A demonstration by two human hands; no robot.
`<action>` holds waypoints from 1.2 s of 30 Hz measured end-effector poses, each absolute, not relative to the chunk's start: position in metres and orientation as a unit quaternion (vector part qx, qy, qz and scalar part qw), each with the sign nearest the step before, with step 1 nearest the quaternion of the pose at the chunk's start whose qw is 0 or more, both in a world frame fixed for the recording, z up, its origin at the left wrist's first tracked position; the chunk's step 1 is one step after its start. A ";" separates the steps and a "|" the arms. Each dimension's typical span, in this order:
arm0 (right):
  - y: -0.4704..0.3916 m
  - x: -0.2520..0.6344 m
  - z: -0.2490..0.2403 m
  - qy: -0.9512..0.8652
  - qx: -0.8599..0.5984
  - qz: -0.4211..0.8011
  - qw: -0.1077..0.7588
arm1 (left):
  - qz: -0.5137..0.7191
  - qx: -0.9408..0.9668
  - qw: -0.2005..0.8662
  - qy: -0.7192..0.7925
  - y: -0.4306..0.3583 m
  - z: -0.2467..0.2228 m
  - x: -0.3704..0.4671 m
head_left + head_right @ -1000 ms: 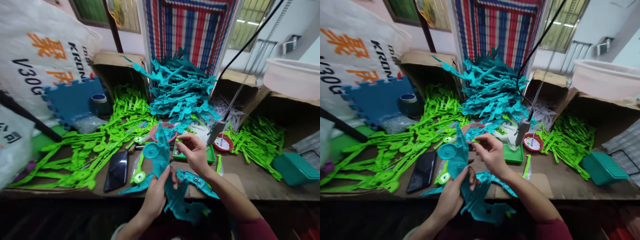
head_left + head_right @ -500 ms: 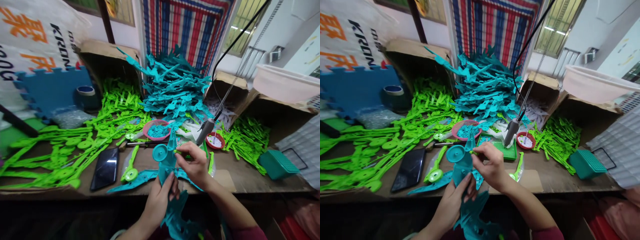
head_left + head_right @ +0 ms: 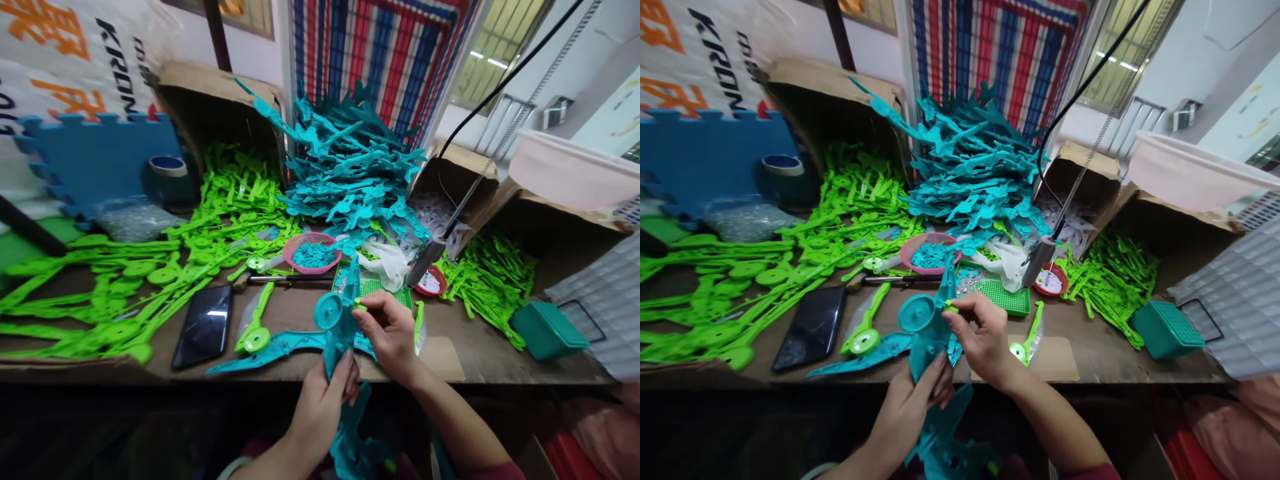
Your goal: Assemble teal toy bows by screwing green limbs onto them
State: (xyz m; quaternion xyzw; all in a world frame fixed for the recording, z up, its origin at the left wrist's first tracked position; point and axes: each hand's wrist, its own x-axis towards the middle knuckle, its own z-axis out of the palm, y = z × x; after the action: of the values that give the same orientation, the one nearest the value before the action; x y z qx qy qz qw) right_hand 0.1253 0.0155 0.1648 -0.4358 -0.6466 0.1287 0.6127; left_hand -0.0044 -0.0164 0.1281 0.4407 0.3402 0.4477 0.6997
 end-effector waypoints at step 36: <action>0.042 0.202 0.103 -0.855 -0.485 0.156 0.095 | 0.484 0.642 0.400 0.440 -0.051 0.060 -0.062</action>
State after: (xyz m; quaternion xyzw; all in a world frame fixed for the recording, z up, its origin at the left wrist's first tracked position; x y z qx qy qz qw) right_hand 0.2016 0.0418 0.1028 -0.4852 -0.8551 0.1560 0.0951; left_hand -0.0617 -0.0511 0.0595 0.6417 0.4402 0.4838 0.4004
